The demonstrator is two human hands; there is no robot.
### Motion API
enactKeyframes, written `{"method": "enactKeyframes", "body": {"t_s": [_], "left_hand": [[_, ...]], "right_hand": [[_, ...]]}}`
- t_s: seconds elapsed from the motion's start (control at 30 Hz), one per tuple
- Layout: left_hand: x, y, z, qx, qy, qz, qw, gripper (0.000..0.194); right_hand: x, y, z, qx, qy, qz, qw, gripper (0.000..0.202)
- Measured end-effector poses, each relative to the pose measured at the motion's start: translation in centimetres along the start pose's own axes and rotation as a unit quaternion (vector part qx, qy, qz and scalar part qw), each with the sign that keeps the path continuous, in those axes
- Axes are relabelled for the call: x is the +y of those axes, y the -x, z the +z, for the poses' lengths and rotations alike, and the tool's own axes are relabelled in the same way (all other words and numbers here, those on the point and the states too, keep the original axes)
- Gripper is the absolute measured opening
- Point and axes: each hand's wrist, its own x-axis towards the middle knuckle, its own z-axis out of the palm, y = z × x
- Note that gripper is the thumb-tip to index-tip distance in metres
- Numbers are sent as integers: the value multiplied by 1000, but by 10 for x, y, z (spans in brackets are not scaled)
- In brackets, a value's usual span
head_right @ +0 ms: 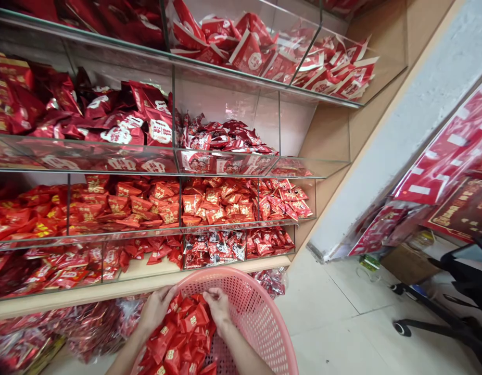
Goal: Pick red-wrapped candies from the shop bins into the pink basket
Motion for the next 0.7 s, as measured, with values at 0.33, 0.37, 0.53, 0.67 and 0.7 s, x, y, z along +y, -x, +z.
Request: {"method": "enactKeyframes", "body": {"t_s": [0.33, 0.37, 0.53, 0.67, 0.7], "left_hand": [[-7, -4, 2, -6, 5, 4, 1000, 42], [-7, -4, 2, -4, 4, 4, 1000, 42], [-5, -2, 3, 1, 0, 5, 1000, 42], [-7, -2, 4, 0, 8, 10, 1000, 41], [-8, -3, 5, -1, 10, 11, 1000, 41]], "right_hand": [[-1, -9, -18, -36, -157, 124, 979, 43], [-1, -10, -23, -43, -156, 126, 979, 42], [-2, -12, -40, -82, -104, 103, 986, 38], [-4, -8, -40, -129, -74, 84, 985, 35], [-5, -7, -39, -137, -68, 76, 985, 33]]}}
